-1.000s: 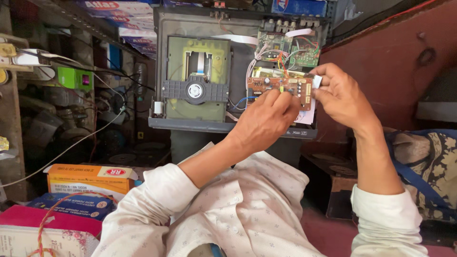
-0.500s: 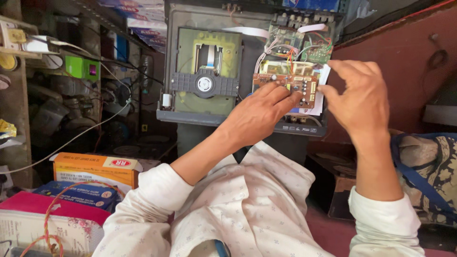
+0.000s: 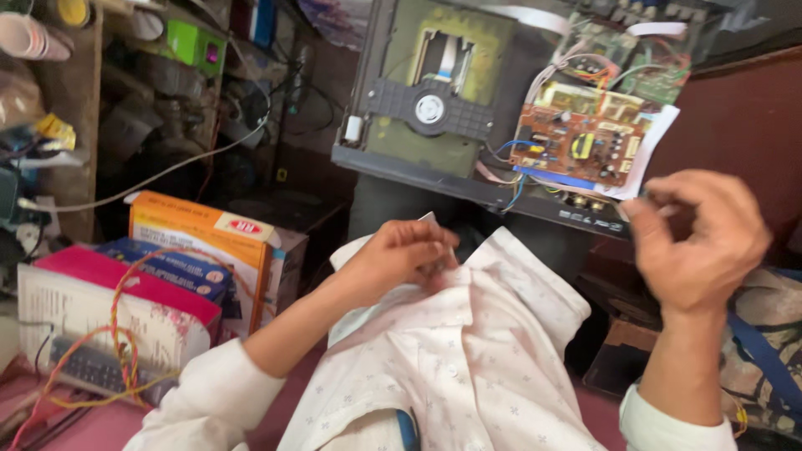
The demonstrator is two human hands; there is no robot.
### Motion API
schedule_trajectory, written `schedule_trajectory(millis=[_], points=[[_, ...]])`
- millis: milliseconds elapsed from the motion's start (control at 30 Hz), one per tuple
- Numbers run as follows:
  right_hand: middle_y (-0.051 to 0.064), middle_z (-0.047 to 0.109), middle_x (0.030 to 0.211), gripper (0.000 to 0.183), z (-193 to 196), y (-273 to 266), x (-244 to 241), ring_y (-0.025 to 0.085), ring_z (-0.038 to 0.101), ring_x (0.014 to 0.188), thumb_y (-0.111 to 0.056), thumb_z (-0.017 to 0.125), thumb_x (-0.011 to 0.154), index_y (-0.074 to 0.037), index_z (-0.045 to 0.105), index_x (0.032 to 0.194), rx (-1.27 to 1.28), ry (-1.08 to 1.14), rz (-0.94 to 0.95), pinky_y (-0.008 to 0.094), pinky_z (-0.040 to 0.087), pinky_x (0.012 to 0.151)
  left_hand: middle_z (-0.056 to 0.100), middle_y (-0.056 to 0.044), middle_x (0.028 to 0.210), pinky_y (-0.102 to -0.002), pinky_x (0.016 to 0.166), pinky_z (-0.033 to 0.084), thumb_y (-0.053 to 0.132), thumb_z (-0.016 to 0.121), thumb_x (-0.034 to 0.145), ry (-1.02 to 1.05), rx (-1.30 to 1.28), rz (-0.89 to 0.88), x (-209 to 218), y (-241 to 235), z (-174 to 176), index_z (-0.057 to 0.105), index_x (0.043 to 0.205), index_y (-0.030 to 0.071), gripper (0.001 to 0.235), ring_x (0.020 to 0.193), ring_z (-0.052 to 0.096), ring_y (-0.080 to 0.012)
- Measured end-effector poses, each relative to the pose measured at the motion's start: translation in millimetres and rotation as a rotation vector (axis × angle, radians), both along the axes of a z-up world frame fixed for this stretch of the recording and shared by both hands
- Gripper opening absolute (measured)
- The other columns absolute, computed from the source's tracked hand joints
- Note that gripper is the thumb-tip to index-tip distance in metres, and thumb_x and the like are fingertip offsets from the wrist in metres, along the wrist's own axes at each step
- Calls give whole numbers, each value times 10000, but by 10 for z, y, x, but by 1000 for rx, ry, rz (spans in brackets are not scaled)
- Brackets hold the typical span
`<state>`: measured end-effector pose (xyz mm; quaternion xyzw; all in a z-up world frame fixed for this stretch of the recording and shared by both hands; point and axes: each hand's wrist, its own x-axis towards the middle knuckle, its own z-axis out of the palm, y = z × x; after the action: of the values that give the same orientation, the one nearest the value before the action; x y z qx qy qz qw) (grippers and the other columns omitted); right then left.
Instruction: The person removes a circuit board from a VCR, connects wires, and uses a soldering iron to solder connections on the board. They then plug in the power cord and test the device, which shows a red indicator light.
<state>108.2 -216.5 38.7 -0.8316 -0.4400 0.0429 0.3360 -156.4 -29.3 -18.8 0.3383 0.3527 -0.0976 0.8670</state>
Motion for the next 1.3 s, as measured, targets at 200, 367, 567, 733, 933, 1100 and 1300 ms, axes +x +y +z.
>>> schedule_trajectory(millis=[200,367,567,733,933,1100,1300], points=[[133,661,1039,387,-58,210,-447,326,630,989,-202,934,746,-17,733,1019,-62,-176,282,409,533,885,654,-232,1277,-367,1010,575,-74,450,927,-6,-469,486,298,-162,-418,520,1264,-145,352,1129,693,-322],[117,678,1042,378,-155,273,-534,329,635,982,-201,939,726,-45,742,1008,-94,-263,333,427,495,880,617,-221,1305,-384,1019,566,-107,436,877,-151,-529,460,460,-271,-552,567,1088,-112,249,1175,663,-315],[74,653,1078,209,-356,64,-356,250,600,995,-163,885,988,-72,753,1123,-22,-251,221,324,489,923,764,-239,913,-411,552,588,79,494,997,-170,37,-60,-419,457,-1018,712,971,-125,299,675,741,-298],[71,651,1089,132,-479,86,-248,236,614,1004,-120,747,1010,-60,715,1124,50,-242,230,295,477,920,745,-248,915,-394,600,499,234,489,957,328,261,486,-633,1260,-1634,709,1083,-95,415,668,663,-277],[91,696,1103,108,-319,195,-304,242,635,977,-90,789,1034,-49,741,1121,61,-220,206,303,508,912,682,-174,1006,-421,826,550,404,545,969,118,-275,510,214,1563,-2115,591,1196,-40,501,901,643,-281],[110,711,1076,80,-87,342,-357,242,666,972,-37,823,1056,-32,747,1078,79,-197,119,296,529,904,569,-84,917,-327,702,473,197,542,1000,172,-99,535,392,1647,-2430,567,1082,10,206,799,537,-187],[88,706,1015,50,209,623,-622,153,676,911,-31,769,1036,-24,722,1022,277,236,41,250,537,822,487,-29,800,-237,565,412,60,486,1031,-14,-328,1050,-243,1615,-2513,541,943,63,104,667,453,-121]])
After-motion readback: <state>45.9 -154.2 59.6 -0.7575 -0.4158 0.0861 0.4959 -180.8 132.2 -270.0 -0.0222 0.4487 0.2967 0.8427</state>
